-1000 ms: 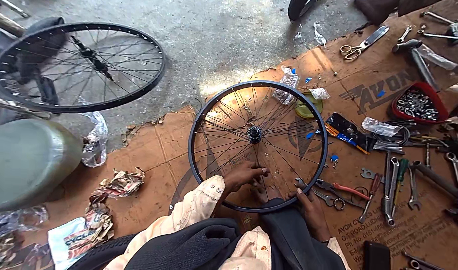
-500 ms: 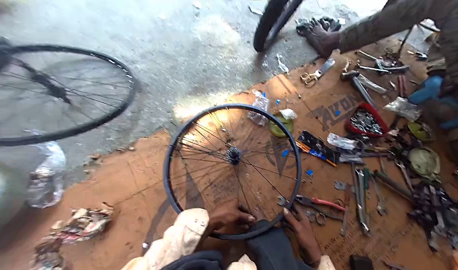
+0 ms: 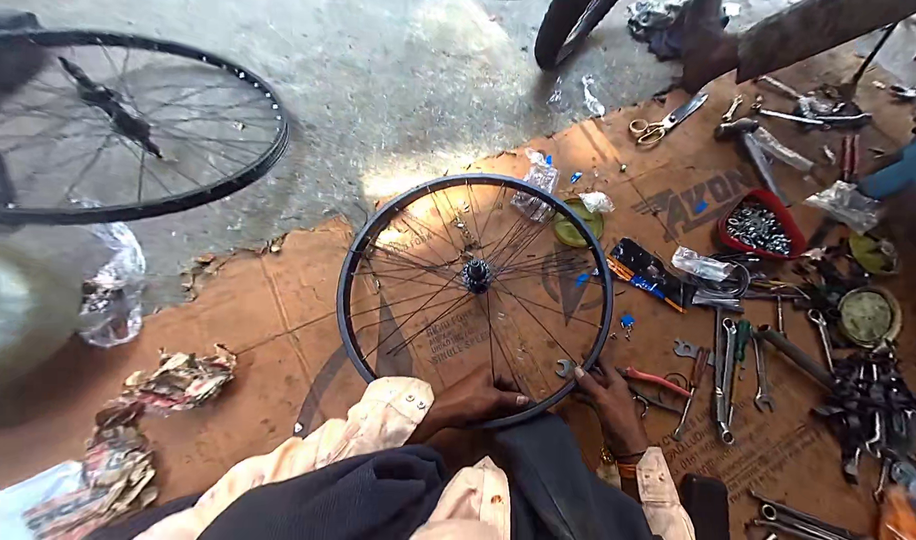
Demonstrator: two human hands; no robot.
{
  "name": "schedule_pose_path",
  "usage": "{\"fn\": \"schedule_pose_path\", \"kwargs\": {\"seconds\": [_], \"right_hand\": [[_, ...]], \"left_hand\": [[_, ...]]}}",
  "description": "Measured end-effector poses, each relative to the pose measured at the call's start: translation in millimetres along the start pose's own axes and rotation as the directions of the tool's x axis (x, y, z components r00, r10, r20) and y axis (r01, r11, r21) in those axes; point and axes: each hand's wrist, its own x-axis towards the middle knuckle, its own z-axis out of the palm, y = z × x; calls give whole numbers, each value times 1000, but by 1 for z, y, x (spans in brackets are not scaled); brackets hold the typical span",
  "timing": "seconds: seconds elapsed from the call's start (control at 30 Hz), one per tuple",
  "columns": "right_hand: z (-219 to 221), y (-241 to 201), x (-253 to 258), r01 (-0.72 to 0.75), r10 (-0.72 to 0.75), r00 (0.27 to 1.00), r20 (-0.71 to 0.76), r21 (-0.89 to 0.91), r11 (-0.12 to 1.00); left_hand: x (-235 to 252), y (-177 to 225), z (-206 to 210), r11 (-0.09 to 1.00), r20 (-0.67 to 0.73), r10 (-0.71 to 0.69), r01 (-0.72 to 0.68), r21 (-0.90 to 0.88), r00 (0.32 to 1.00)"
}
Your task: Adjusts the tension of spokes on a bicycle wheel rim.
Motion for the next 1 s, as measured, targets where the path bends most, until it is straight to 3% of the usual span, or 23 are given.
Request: {"fn": "schedule_pose_path", "kwargs": {"seconds": [0.17,0.27,0.37,0.43,0.5,0.63,0.83,1.0], "right_hand": [[-2,4,0,18,-18,1000,-7,21,1000],[-19,-1,13,121,-149,974,-168,-166,979],[-50,3,44,145,-383,856,-348,-550,823],[-62,6,65,137,-498,805,-322,-716,684],[-61,4,78,166,-555,802,-220,-811,561],[-48,-2,87,113,-509,851,-129,-902,417],[-35,-21,87,-98,-330,925,-187,-959,267],[-29,-32,87,-149,-267,945,-187,-976,159]], "left_hand": [[9,11,17,994,-42,5,-10,-112,999],[15,17,24,987,-50,-10,2,-163,999],[17,17,29,986,-68,-17,5,-170,998],[20,17,31,986,-87,-20,5,-165,996],[23,21,35,982,-118,-12,-11,-188,993],[35,22,45,959,-155,24,-67,-277,988],[45,28,53,952,-163,-34,-18,-305,986],[44,31,53,955,-155,-39,-9,-296,987]]}}
